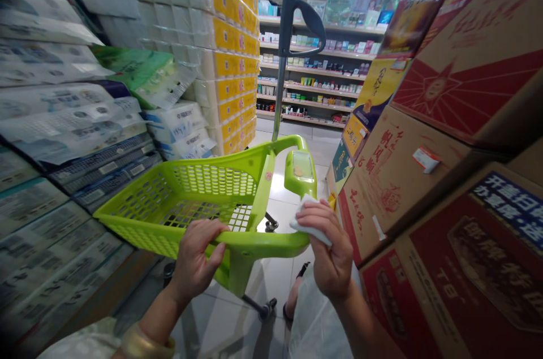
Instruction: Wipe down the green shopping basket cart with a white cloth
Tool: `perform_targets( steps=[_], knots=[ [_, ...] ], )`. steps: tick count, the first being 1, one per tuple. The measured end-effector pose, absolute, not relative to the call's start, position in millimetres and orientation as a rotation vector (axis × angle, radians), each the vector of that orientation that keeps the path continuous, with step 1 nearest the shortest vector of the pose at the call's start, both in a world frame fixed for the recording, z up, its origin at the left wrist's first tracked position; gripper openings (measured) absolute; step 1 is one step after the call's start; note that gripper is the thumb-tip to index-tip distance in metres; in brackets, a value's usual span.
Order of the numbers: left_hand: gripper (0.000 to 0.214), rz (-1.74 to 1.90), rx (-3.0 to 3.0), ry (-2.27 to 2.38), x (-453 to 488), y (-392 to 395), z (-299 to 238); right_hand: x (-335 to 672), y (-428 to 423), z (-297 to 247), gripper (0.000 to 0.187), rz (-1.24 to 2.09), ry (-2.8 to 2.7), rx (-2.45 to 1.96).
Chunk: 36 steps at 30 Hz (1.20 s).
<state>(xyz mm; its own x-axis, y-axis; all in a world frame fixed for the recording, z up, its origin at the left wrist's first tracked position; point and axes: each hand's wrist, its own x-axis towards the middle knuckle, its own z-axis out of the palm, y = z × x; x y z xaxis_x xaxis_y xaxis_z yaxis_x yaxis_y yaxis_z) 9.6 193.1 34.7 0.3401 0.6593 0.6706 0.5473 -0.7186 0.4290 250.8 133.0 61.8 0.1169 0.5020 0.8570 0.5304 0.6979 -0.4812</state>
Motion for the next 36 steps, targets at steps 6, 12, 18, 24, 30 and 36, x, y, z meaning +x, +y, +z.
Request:
perform_targets(
  steps=[6, 12, 18, 24, 30, 36],
  knots=[
    [0.027, 1.312, 2.388, 1.133, 1, 199, 36, 244, 129, 64, 0.023, -0.026, -1.604, -0.892],
    [0.032, 1.307, 2.339, 1.161, -4, 204, 35, 244, 133, 66, 0.024, 0.063, -1.555, -0.854],
    [0.036, 1.35, 2.319, 1.162, -11, 215, 31, 238, 129, 66, 0.027, 0.102, -1.625, -0.853],
    [0.029, 1.378, 2.258, 1.196, -13, 208, 44, 229, 128, 68, 0.027, 0.104, -1.617, -0.886],
    [0.022, 1.416, 2.271, 1.054, 20, 160, 88, 221, 127, 69, 0.029, 0.045, -1.764, -0.851],
    [0.023, 1.091, 2.428, 1.085, 47, 138, 105, 225, 132, 68, 0.03, -0.009, -1.747, -0.89]
  ],
)
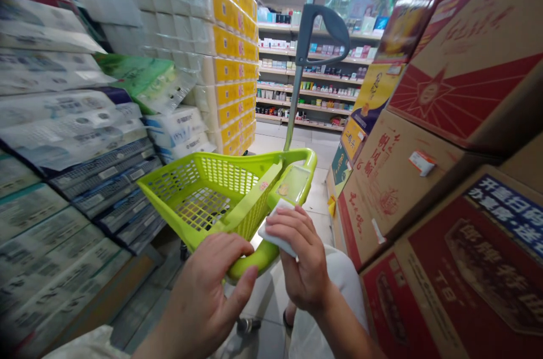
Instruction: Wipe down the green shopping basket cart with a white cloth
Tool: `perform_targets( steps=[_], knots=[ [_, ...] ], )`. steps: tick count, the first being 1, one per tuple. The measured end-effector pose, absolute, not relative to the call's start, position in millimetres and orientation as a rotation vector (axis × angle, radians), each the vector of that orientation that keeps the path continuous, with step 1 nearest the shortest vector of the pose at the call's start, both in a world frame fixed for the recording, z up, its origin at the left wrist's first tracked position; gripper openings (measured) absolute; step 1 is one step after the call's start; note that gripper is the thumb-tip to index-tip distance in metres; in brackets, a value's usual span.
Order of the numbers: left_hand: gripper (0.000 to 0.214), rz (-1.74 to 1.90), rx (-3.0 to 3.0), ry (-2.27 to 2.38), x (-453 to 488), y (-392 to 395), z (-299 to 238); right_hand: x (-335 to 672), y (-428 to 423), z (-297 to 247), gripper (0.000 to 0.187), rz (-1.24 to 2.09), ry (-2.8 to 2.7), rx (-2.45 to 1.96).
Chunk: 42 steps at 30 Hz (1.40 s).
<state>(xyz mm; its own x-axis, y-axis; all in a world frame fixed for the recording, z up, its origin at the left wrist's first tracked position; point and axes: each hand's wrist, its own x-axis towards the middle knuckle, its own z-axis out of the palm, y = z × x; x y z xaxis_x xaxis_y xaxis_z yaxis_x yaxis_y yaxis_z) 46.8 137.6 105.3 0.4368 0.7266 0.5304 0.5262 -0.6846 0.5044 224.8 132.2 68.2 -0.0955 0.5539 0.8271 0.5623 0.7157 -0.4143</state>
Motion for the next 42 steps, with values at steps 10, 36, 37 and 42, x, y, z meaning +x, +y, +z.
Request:
perform_targets(
  steps=[10, 36, 37, 42],
  knots=[
    [0.027, 1.264, 2.604, 1.111, 47, 142, 88, 235, 143, 69, 0.027, -0.078, -1.723, -0.934],
    [0.024, 1.483, 2.588, 0.987, 28, 160, 81, 247, 179, 116, 0.031, -0.012, -2.258, -0.816],
    [0.025, 1.489, 2.582, 0.995, 26, 162, 82, 246, 181, 118, 0.032, 0.016, -2.31, -0.788],
    [0.027, 1.502, 2.552, 1.006, 17, 170, 83, 249, 207, 124, 0.031, 0.045, -2.247, -0.805]
  ],
)
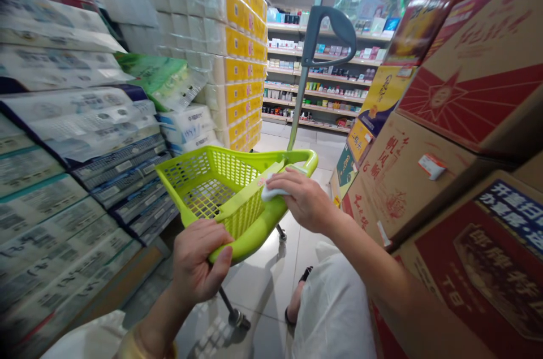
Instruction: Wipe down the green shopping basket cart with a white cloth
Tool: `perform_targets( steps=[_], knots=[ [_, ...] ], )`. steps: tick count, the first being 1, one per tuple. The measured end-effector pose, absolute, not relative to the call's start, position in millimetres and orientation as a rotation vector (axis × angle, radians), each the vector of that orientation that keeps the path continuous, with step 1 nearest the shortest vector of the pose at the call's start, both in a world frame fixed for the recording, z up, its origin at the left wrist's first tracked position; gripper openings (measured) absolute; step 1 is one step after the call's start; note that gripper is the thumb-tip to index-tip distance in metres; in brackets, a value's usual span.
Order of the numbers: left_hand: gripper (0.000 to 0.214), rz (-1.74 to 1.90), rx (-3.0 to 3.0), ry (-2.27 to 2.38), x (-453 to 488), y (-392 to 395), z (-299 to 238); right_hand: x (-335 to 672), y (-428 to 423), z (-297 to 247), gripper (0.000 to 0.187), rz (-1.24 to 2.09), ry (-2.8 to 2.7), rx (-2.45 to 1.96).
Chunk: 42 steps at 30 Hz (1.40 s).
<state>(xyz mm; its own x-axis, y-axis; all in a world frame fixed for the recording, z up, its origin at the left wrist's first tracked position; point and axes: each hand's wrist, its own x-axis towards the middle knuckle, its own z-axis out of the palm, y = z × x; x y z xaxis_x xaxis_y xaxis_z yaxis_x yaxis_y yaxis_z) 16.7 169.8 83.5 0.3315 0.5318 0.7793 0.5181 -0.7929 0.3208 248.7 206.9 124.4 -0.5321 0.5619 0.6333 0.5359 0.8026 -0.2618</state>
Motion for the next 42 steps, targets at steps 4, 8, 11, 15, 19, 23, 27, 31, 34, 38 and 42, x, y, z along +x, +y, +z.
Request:
perform_targets(
  steps=[4, 8, 11, 15, 19, 23, 27, 31, 34, 38, 42],
  knots=[
    [0.029, 1.497, 2.538, 1.038, 11, 175, 86, 243, 219, 124, 0.031, 0.071, -2.221, -0.8],
    [0.031, 1.483, 2.524, 1.033, 5, 179, 86, 242, 225, 123, 0.035, 0.068, -2.269, -0.831],
    [0.033, 1.464, 2.521, 1.028, 0, 181, 85, 248, 233, 123, 0.034, -0.02, -2.161, -1.058],
    [0.037, 1.26, 2.534, 1.154, -10, 182, 94, 239, 229, 125, 0.033, -0.03, -2.163, -1.052],
    [0.037, 0.848, 2.526, 1.341, -9, 179, 121, 219, 221, 129, 0.033, 0.071, -2.25, -0.858],
    [0.027, 0.681, 2.687, 1.463, 12, 179, 140, 209, 225, 132, 0.026, 0.071, -2.264, -0.859],
    [0.025, 0.579, 2.771, 1.546, 30, 190, 133, 214, 233, 130, 0.027, 0.05, -2.289, -0.83],
    [0.021, 0.54, 2.856, 1.567, 30, 197, 121, 235, 237, 118, 0.027, -0.019, -2.095, -0.982],
    [0.017, 0.54, 2.866, 1.598, 26, 196, 120, 238, 226, 106, 0.026, -0.082, -1.936, -1.036],
    [0.013, 0.437, 2.865, 1.594, 25, 195, 125, 222, 201, 96, 0.033, -0.036, -2.032, -0.789],
    [0.017, 0.265, 2.839, 1.656, 26, 194, 130, 223, 200, 86, 0.035, -0.094, -1.975, -0.822]
  ],
)
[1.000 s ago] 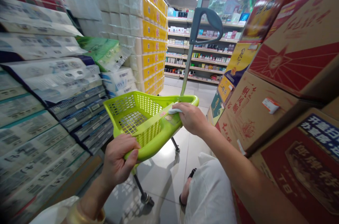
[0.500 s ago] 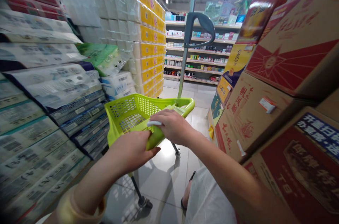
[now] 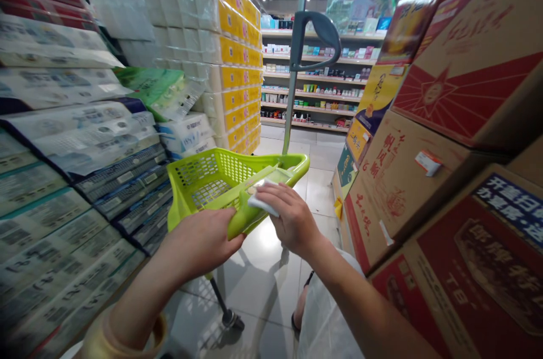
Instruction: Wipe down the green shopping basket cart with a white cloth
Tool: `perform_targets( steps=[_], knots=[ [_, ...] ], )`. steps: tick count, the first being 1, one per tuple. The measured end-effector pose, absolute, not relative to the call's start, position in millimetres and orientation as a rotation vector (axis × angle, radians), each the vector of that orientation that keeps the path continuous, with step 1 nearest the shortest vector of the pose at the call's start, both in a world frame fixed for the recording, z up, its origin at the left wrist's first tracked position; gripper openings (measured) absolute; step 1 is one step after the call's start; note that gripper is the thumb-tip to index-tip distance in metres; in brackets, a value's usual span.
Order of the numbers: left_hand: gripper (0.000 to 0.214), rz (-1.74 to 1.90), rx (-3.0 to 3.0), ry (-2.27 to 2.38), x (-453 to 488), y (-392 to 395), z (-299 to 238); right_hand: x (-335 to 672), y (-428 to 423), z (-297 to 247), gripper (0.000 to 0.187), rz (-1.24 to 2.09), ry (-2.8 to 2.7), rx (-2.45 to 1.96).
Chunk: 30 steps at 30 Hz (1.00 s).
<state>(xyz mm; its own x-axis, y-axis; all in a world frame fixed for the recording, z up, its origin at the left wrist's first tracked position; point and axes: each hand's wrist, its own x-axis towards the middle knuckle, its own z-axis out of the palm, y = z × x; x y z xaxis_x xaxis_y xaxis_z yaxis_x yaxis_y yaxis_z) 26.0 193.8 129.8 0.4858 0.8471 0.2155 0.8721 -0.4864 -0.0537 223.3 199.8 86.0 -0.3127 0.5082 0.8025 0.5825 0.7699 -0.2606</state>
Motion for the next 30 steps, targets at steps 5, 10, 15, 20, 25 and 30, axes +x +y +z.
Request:
perform_targets(
  steps=[5, 10, 15, 20, 25, 30],
  knots=[
    [0.027, -0.055, -2.614, -1.656, 29, 191, 137, 224, 200, 70, 0.035, -0.192, -1.734, -0.954],
    [0.029, 0.048, -2.655, -1.711, 26, 189, 144, 215, 186, 58, 0.044, -0.194, -1.866, -0.835],
    [0.027, 0.083, -2.686, -1.697, 18, 191, 147, 222, 195, 57, 0.04, -0.265, -1.719, -0.96],
    [0.025, 0.064, -2.685, -1.701, 14, 192, 147, 202, 189, 64, 0.044, -0.265, -1.844, -0.865],
    [0.028, 0.053, -2.681, -1.7, 15, 192, 144, 211, 198, 67, 0.038, -0.262, -1.825, -0.886],
    [0.027, 0.051, -2.696, -1.71, 16, 194, 144, 216, 205, 80, 0.029, -0.208, -1.766, -1.0]
  ],
)
